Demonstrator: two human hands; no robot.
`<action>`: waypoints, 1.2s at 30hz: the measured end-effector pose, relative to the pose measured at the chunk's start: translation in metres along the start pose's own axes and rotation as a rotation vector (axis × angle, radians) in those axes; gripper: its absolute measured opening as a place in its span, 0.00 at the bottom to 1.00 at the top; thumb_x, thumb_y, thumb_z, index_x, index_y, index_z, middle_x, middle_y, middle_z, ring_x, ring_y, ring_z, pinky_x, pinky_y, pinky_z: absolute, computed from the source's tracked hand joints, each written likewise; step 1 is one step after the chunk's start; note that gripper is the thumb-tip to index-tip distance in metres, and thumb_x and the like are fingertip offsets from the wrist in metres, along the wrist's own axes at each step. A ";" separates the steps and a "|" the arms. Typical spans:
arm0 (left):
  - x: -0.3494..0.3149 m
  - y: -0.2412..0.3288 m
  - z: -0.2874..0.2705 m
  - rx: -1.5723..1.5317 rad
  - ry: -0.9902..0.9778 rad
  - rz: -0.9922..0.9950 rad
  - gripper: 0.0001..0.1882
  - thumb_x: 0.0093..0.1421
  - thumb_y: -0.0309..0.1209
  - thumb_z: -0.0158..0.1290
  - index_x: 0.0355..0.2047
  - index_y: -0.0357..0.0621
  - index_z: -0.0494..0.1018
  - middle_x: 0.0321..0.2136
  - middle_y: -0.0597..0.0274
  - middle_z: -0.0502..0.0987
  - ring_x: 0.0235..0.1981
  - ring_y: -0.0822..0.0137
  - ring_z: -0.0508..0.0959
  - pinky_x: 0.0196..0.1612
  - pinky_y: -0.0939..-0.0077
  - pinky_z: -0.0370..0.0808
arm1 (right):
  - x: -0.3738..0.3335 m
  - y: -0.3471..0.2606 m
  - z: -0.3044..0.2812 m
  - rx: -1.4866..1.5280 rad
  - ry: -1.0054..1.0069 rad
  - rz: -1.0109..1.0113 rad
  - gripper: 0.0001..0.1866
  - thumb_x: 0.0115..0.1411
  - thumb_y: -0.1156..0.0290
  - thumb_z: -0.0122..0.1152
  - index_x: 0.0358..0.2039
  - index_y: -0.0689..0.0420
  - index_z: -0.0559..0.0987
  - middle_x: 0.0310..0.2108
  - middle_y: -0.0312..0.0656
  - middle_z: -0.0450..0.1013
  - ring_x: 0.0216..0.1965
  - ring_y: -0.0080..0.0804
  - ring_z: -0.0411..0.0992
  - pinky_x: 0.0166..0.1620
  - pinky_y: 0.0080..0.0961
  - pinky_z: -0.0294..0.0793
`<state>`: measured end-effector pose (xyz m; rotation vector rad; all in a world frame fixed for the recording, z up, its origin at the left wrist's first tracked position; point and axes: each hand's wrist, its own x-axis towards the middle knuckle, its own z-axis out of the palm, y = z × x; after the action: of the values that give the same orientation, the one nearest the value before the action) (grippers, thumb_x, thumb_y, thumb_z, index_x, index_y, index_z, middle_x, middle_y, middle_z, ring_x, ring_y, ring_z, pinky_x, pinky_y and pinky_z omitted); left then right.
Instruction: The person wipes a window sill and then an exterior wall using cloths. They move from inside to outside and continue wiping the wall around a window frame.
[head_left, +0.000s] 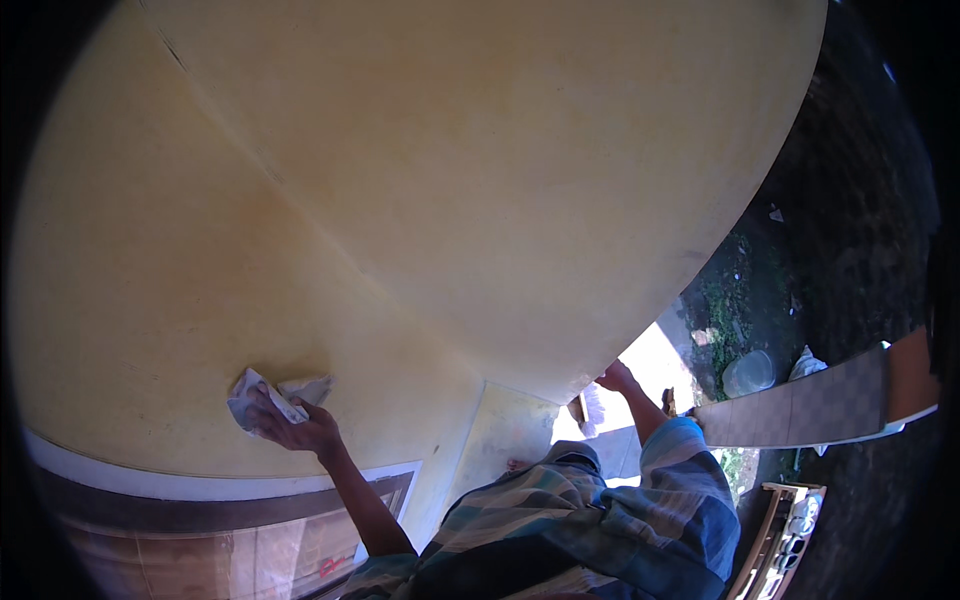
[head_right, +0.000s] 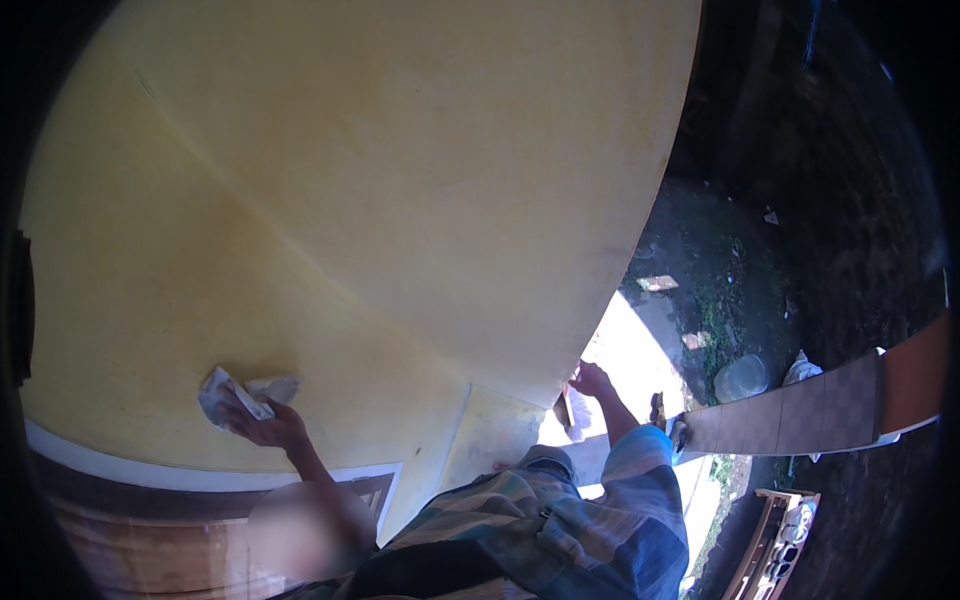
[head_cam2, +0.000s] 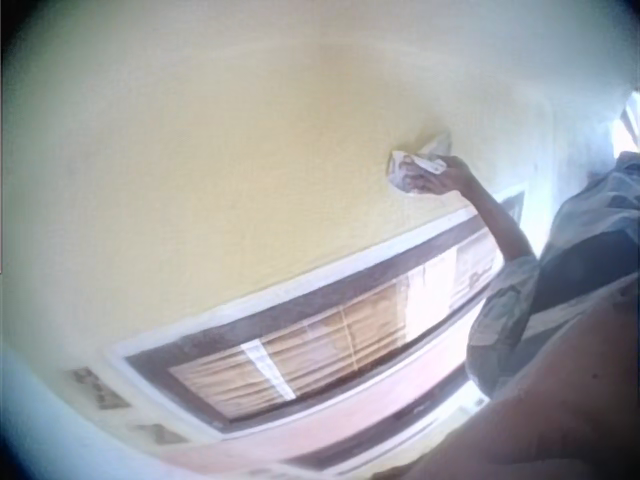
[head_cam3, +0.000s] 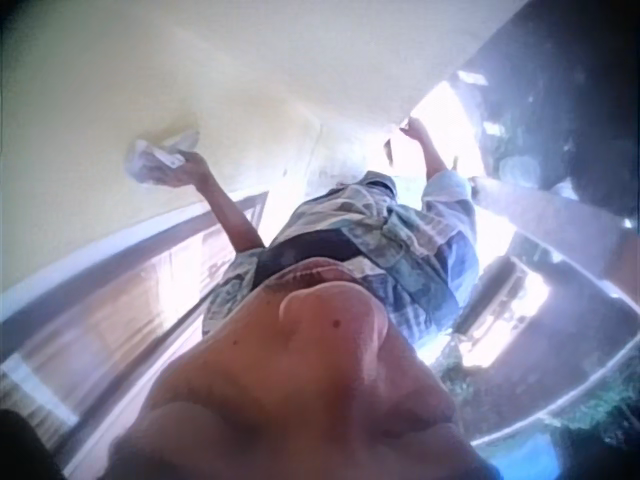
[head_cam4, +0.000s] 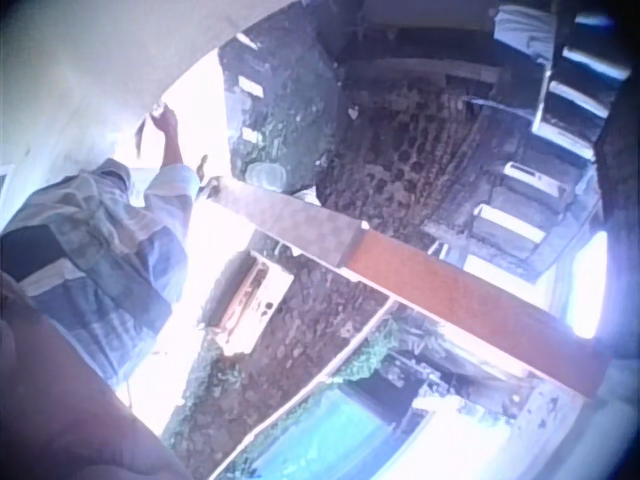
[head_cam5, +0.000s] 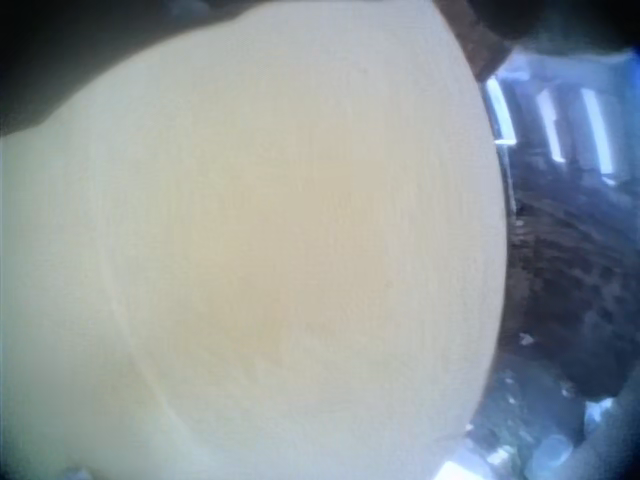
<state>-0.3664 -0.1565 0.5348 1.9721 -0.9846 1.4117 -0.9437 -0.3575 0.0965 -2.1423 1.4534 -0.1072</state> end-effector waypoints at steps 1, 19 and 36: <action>0.003 0.002 0.001 0.007 0.011 0.009 0.33 0.73 0.49 0.31 0.68 0.37 0.60 0.66 0.57 0.66 0.65 0.38 0.63 0.67 0.41 0.55 | -0.002 -0.009 -0.007 0.027 -0.022 0.046 0.39 0.55 0.55 0.68 0.64 0.53 0.65 0.38 0.48 0.81 0.43 0.47 0.79 0.48 0.43 0.79; 0.009 0.006 0.000 0.022 0.020 -0.003 0.31 0.73 0.48 0.31 0.68 0.41 0.61 0.66 0.55 0.65 0.65 0.35 0.63 0.66 0.38 0.55 | 0.021 -0.009 -0.024 0.100 0.075 0.206 0.29 0.54 0.53 0.68 0.56 0.51 0.77 0.37 0.42 0.82 0.43 0.41 0.80 0.48 0.41 0.79; 0.009 0.005 0.000 0.053 0.014 0.000 0.31 0.74 0.48 0.30 0.67 0.41 0.62 0.66 0.55 0.66 0.65 0.36 0.63 0.66 0.40 0.56 | -0.015 -0.042 -0.073 -0.072 0.230 0.177 0.17 0.63 0.54 0.59 0.40 0.56 0.81 0.33 0.50 0.80 0.37 0.50 0.80 0.42 0.45 0.79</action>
<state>-0.3691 -0.1621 0.5436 1.9974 -0.9508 1.4633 -0.9402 -0.3612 0.1817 -2.1013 1.7971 -0.2457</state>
